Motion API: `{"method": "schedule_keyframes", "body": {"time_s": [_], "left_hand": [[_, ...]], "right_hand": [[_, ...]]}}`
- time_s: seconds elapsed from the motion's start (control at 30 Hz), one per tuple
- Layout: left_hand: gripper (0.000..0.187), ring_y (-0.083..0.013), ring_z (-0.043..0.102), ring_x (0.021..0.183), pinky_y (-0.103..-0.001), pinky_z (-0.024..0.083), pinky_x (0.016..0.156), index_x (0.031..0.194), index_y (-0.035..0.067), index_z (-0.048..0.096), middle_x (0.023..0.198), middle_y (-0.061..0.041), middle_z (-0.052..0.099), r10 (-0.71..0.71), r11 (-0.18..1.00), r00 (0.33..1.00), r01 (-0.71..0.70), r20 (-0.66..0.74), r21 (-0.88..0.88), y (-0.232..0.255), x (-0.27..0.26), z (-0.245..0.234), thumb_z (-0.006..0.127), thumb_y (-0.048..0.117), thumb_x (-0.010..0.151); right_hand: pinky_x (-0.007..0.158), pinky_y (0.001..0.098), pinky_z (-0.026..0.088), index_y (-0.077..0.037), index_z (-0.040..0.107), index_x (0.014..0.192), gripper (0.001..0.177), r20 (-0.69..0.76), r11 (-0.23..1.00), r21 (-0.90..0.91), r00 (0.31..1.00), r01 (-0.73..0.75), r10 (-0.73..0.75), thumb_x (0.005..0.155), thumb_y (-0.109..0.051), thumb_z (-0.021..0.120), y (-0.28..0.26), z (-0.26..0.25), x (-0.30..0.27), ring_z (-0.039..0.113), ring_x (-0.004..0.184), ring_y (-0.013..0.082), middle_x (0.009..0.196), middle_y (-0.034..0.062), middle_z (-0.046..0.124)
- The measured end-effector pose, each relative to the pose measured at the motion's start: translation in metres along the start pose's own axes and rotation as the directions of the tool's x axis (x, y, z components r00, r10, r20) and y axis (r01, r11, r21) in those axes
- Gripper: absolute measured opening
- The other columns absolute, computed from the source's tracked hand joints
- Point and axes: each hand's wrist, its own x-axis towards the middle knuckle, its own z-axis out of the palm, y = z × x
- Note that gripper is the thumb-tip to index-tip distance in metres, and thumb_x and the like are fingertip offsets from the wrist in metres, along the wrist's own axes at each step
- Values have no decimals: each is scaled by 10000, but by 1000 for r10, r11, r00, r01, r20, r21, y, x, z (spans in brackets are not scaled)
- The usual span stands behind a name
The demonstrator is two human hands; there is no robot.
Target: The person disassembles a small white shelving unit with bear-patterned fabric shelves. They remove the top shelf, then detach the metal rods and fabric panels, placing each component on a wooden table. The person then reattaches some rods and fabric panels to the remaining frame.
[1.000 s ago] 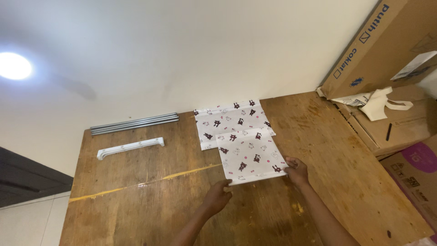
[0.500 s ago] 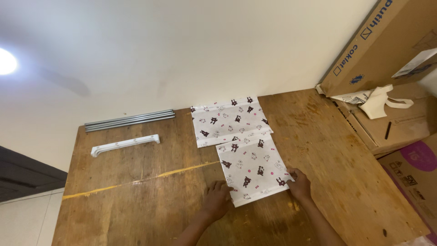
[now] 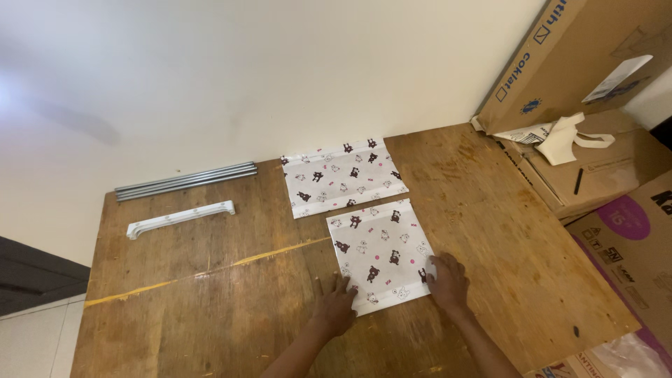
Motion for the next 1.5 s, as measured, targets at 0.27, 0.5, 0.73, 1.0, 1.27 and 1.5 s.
{"method": "schedule_keyframes", "body": {"time_s": [0.27,0.5,0.73,1.0,1.27,1.5], "left_hand": [[541,-408,144,1547,-785,0,1163,1415,201,527,1659,-99,264,-13,999,1000,12,-16,-50,-4,0,4,681,305,907],[601,-424,119,1555,-780,0,1169,1443,251,506,1660,-34,284,1,989,998,-11,-68,-145,-7,-12,-3,690,278,871],[639,-409,126,1540,-739,58,1154,1506,212,417,1664,-109,238,-168,924,815,-65,-554,-377,4,-5,-83,680,322,934],[669,-376,175,1572,-780,64,1136,1545,256,399,1679,-97,287,-346,863,478,-176,-807,-474,-18,-38,-219,685,381,953],[708,-348,208,1547,-793,45,1109,1534,302,383,1664,-58,303,-639,698,459,9,-617,-716,-98,-168,-223,684,466,913],[747,-285,393,1492,-604,235,1184,1554,263,381,1610,-61,432,-796,567,212,-66,-567,-821,-171,-334,-202,667,439,887]], "right_hand": [[1214,580,104,-313,412,1543,594,286,927,-5,889,374,-357,981,-375,593,-53,17,-35,138,1543,321,1691,96,196],[1216,606,88,-326,373,1546,588,304,919,-102,892,380,-335,997,-434,554,-62,12,-47,115,1566,311,1684,76,180],[1195,579,212,-233,433,1536,608,-119,889,267,928,372,-353,982,-428,586,-128,-44,-20,222,1542,348,1657,142,284],[1204,437,329,-28,365,1557,642,-424,545,660,855,517,-298,1046,-349,584,-237,-158,12,374,1509,331,1606,221,400],[1038,338,457,-77,549,1464,478,-202,418,855,940,305,-274,1049,-315,556,-348,-150,-45,610,1191,188,1320,135,643],[869,314,517,-100,620,1361,425,33,400,896,871,191,-490,1035,-359,535,-465,-111,-155,682,1001,126,1100,48,761]]}}
